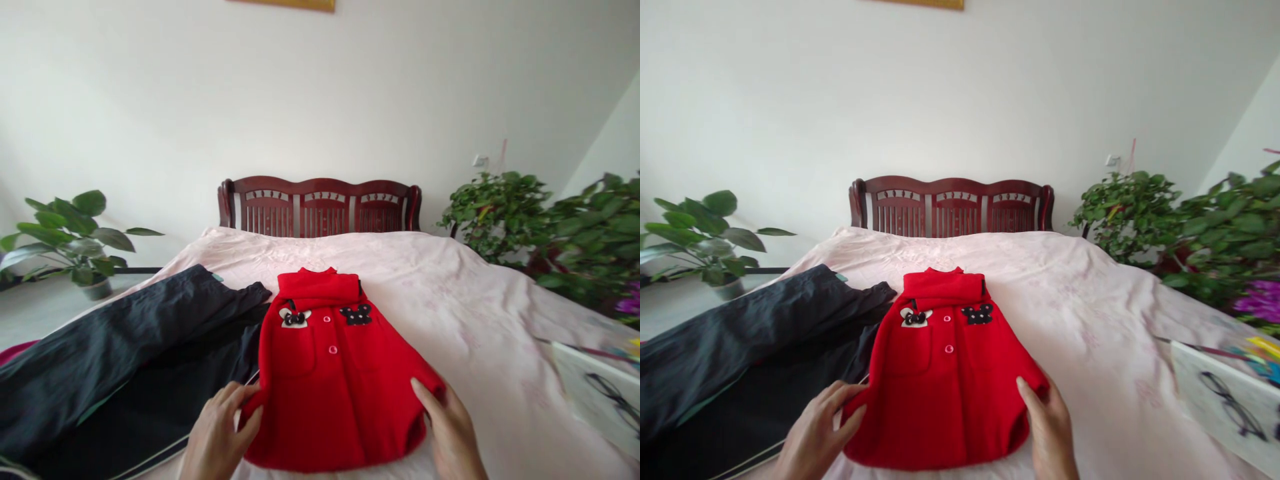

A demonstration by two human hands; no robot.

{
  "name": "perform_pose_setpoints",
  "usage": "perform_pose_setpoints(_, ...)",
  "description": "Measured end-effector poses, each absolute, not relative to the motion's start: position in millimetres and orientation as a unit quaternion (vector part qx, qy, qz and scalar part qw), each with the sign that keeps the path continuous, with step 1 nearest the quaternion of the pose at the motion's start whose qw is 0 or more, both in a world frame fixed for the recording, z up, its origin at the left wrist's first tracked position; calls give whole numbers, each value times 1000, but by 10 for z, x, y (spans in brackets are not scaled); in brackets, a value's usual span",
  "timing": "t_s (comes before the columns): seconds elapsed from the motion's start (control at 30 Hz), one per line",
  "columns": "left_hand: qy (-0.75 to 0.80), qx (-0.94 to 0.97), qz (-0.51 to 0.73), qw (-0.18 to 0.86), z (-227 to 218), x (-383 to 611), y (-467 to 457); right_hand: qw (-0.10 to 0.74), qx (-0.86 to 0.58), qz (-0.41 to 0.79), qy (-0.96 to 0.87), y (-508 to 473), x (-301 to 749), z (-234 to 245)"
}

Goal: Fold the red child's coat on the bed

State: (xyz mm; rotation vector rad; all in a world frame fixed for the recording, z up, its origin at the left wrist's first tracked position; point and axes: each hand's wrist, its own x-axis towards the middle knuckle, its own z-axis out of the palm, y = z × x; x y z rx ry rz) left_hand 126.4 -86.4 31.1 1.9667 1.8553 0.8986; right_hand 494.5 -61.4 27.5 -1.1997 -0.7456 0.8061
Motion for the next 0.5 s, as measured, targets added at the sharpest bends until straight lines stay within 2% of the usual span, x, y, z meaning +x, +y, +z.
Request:
perform_pose_setpoints(0.13, 572, 739, 301, 189, 288, 1594, -684, 558, -560, 325, -520, -519, 4701, 163)
perform_pose_setpoints(0.3, 412, 850, 237, 228, 153, 1327, -613, 283, -541, 240, -755, -486, 4724, -35)
perform_pose_setpoints(0.37, 366, 871, 228, 235, 93, 1063, -591, 201, -503, 263, -798, -498, 4869, -2)
perform_pose_setpoints(0.5, 290, 928, 119, 202, 72, 735, -493, 109, -424, 329, -837, -480, 5273, 149)
